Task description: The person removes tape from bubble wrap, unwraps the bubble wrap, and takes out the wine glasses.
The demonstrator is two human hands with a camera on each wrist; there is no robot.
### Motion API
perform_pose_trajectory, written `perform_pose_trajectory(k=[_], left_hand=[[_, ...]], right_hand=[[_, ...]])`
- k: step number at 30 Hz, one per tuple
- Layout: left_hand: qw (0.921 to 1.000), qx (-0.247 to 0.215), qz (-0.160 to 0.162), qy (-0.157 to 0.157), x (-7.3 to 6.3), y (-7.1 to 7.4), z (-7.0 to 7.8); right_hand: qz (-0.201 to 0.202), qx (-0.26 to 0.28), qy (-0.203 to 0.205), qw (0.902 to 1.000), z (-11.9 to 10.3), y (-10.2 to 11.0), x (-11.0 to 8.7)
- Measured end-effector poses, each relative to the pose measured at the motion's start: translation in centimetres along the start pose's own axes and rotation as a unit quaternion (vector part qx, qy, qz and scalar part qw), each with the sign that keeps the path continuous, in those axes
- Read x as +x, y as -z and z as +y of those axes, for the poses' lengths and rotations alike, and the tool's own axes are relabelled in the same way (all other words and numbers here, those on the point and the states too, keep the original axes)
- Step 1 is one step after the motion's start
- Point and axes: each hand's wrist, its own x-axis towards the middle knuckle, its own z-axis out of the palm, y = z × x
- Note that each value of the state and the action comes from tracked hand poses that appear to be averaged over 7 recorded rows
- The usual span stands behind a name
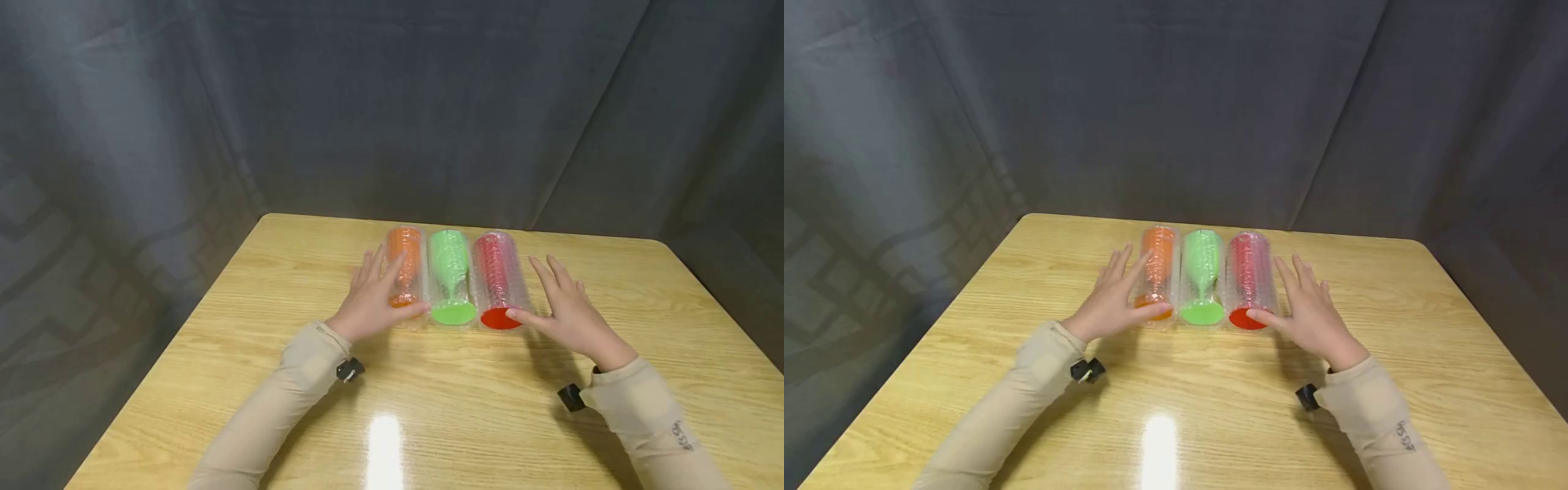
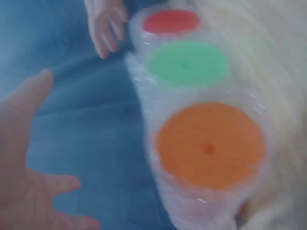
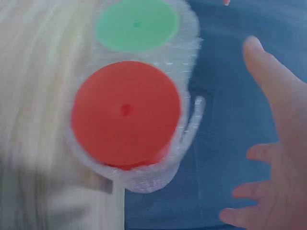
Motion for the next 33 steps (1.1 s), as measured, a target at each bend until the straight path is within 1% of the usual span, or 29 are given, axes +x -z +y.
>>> perform_pose_trajectory(k=[2, 3, 5, 8, 10, 12, 14, 15, 17, 19, 22, 25, 28, 32, 33], left_hand=[[0.9992, -0.037, -0.001, -0.014, 0.1, 0.4, 0.4], [0.9979, -0.060, 0.000, -0.026, 0.2, 0.6, 0.7], [0.9934, -0.104, -0.002, -0.048, 0.2, 0.9, 1.5], [0.9813, -0.178, -0.019, -0.071, 0.3, 1.1, 2.9], [0.9695, -0.227, -0.038, -0.084, 0.5, 0.9, 3.9], [0.9557, -0.274, -0.065, -0.085, 0.8, 0.5, 4.9], [0.9416, -0.313, -0.094, -0.079, 1.3, 0.0, 5.8], [0.9348, -0.331, -0.109, -0.071, 1.6, -0.4, 6.3], [0.9252, -0.352, -0.133, -0.049, 2.3, -1.1, 7.1], [0.9203, -0.359, -0.153, -0.022, 3.0, -2.0, 7.7], [0.9155, -0.358, -0.182, 0.028, 4.0, -3.4, 8.5], [0.9104, -0.352, -0.207, 0.065, 4.7, -4.7, 9.1], [0.9117, -0.340, -0.219, 0.072, 5.0, -5.7, 9.5], [0.9196, -0.322, -0.216, 0.066, 5.2, -6.4, 10.1], [0.9204, -0.321, -0.213, 0.067, 5.2, -6.6, 10.2]], right_hand=[[0.002, 0.037, -0.004, 0.9993, 0.1, 0.4, 0.1], [0.004, 0.057, -0.006, 0.9984, 0.2, 0.6, 0.1], [0.004, 0.093, -0.013, 0.9955, 0.3, 0.8, 0.3], [0.000, 0.144, -0.034, 0.9890, 0.6, 0.8, 0.4], [-0.007, 0.168, -0.058, 0.9840, 0.7, 0.6, 0.6], [-0.014, 0.188, -0.085, 0.9784, 0.9, 0.4, 0.7], [-0.019, 0.202, -0.108, 0.9733, 1.1, 0.0, 0.9], [-0.025, 0.210, -0.119, 0.9702, 1.3, -0.3, 1.0], [-0.036, 0.224, -0.138, 0.9641, 1.5, -0.7, 1.1], [-0.048, 0.242, -0.148, 0.9578, 1.7, -1.1, 1.3], [-0.067, 0.263, -0.155, 0.9498, 2.0, -1.8, 1.6], [-0.086, 0.283, -0.161, 0.9416, 2.3, -2.4, 1.8], [-0.095, 0.296, -0.170, 0.9350, 2.6, -2.9, 1.9], [-0.106, 0.304, -0.182, 0.9290, 2.7, -3.1, 1.9], [-0.109, 0.305, -0.185, 0.9279, 2.7, -3.1, 1.9]])
